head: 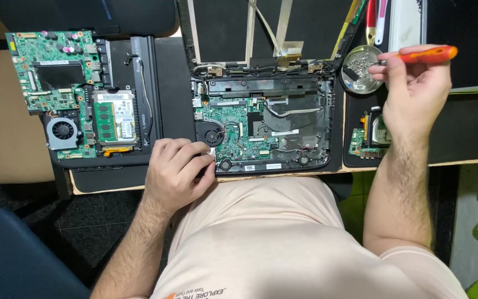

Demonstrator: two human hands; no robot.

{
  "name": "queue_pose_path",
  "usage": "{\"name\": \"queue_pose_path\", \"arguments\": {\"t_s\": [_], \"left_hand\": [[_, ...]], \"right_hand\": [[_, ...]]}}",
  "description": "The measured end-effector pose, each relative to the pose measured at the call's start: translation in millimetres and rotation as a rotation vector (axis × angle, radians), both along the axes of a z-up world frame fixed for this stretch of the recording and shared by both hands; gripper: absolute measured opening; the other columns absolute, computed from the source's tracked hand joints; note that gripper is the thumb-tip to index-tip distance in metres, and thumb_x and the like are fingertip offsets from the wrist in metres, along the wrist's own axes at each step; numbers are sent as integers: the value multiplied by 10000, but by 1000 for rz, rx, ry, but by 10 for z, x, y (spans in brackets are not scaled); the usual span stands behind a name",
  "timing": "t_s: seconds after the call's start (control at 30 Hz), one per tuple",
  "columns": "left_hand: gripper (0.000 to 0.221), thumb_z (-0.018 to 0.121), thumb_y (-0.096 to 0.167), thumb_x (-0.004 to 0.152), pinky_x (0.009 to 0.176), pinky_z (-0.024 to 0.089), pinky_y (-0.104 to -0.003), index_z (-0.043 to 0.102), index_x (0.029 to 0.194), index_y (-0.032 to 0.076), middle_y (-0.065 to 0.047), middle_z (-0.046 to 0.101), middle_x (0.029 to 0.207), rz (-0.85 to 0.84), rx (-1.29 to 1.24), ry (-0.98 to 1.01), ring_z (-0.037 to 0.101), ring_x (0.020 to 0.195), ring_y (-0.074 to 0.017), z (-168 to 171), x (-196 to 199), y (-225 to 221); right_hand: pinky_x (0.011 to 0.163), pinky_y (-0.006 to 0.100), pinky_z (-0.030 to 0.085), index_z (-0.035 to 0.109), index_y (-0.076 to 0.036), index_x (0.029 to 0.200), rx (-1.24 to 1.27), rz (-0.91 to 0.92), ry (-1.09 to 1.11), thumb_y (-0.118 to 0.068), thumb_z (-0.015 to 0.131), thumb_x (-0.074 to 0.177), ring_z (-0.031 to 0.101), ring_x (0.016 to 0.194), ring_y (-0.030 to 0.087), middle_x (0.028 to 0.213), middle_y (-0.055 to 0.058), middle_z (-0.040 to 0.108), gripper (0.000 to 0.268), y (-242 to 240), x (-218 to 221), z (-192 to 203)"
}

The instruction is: Removing internal components and the motherboard from a laptop using a screwdriver.

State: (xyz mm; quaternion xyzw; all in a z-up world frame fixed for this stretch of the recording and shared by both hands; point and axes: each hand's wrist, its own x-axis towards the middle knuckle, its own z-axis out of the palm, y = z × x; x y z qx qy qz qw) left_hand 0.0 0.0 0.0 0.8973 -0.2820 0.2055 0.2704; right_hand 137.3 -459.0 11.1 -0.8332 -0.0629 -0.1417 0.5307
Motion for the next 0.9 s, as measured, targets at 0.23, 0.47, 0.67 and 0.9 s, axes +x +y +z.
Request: {"name": "queue_pose_path", "arguments": {"t_s": [0.23,0.47,0.67,0.9], "left_hand": [[47,893,132,1053,886,508,-478,847,1056,125,-33,863,1191,6,3,4,740,991,-284,-1,6,4],[35,882,130,1071,902,523,-479,856,1073,107,-56,860,1184,-6,7,2,764,1031,-296,38,-4,33],[67,893,141,1067,895,528,-487,860,1083,85,-71,856,1208,-8,0,4,759,1051,-301,-15,-27,41],[96,894,162,1078,907,538,-481,871,1136,89,-78,853,1240,7,1,-16,752,1084,-297,-16,-42,52]], "right_hand": [[964,532,814,397,60,1462,41,27,-61,103,523,1447,867,1053,496,1222,469,736,134,-181,153,-255],[1008,524,771,386,62,1542,36,87,-24,75,528,1540,843,1083,493,1299,456,743,143,15,7,-167],[1069,426,746,546,80,1412,-37,213,135,198,664,1374,862,1127,370,1349,328,805,171,760,-285,232],[1061,390,747,582,37,1340,22,408,219,57,740,1279,890,1113,337,1375,288,803,170,1223,-337,255]]}}
